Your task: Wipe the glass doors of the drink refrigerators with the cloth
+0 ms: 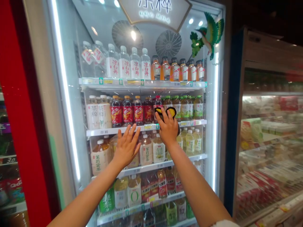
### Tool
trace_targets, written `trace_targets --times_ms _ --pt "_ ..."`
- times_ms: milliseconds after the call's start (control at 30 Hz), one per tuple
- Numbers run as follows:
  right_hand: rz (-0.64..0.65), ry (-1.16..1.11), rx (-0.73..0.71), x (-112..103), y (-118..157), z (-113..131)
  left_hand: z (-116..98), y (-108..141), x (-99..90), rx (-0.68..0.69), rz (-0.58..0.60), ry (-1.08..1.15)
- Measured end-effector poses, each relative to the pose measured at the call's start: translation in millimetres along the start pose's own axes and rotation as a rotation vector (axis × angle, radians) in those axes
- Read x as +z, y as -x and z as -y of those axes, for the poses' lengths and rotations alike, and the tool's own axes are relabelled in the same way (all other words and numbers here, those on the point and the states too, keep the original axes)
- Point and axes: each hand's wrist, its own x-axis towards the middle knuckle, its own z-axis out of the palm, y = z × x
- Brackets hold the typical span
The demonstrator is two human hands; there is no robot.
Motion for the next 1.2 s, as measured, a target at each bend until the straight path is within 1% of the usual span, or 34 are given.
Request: trace_targets --times_ms 67,100,167,200,267,333,400,433,500,600,667,733,800,867,933,1000,1067,1133,1167,1200 --pt "-0.019 0.015 0.081 0 21 -4 -4 3 2.5 0.009 -0.006 0.001" --pt "-0.014 0.024 0.100 0 33 -3 -5 4 3.9 0.013 -0.010 0.002" --pt "0.030 0.034 0.070 -3 48 1 -8 5 6.8 0.019 -0.016 0.006" --pt "0.061 0.032 0.030 -4 50 2 -10 3 8.4 0.019 -0.016 0.009" --pt "0.115 0.019 -0.047 -8 39 -2 -17 -6 11.7 0.019 -0.009 0.017" --pt "0.129 0.008 -0.067 -11 18 -16 -27 -18 15.4 0.027 0.003 0.024" --pt "0.113 0.003 -0.035 -12 0 -39 -38 -32 19.6 0.044 0.014 0.028" --pt "0.099 0.004 -0.006 -12 -4 -52 -44 -38 21.8 0.051 0.017 0.030" --pt "0.066 0.012 0.071 -11 3 -75 -54 -46 26.4 0.055 0.023 0.029" --pt "0.027 0.045 0.171 -10 40 -94 -66 -51 33.2 0.054 0.030 0.020" --pt "0.041 0.062 0.130 -10 63 -97 -73 -55 37.2 0.062 0.032 0.014" --pt "0.081 0.059 0.010 -12 68 -98 -82 -61 41.0 0.073 0.026 0.011" --pt "0.117 0.042 -0.096 -14 55 -104 -92 -73 45.1 0.085 0.011 0.009" --pt "0.125 0.025 -0.127 -17 31 -116 -103 -87 49.8 0.099 -0.006 0.008" --pt "0.105 0.018 -0.100 -18 13 -132 -113 -99 55.1 0.110 -0.017 0.003" --pt "0.061 0.030 -0.037 -18 12 -147 -120 -107 60.1 0.099 -0.026 -0.006" --pt "-0.021 0.054 0.067 -15 29 -158 -123 -109 64.1 0.077 -0.031 -0.011" --pt "-0.120 0.053 0.140 -12 55 -159 -124 -108 66.6 0.065 -0.041 -0.009" --pt "-0.152 0.034 0.132 -10 66 -158 -124 -107 67.4 0.068 -0.050 -0.007" --pt "-0.162 0.005 0.090 -9 74 -155 -124 -107 68.0 0.074 -0.063 -0.003"
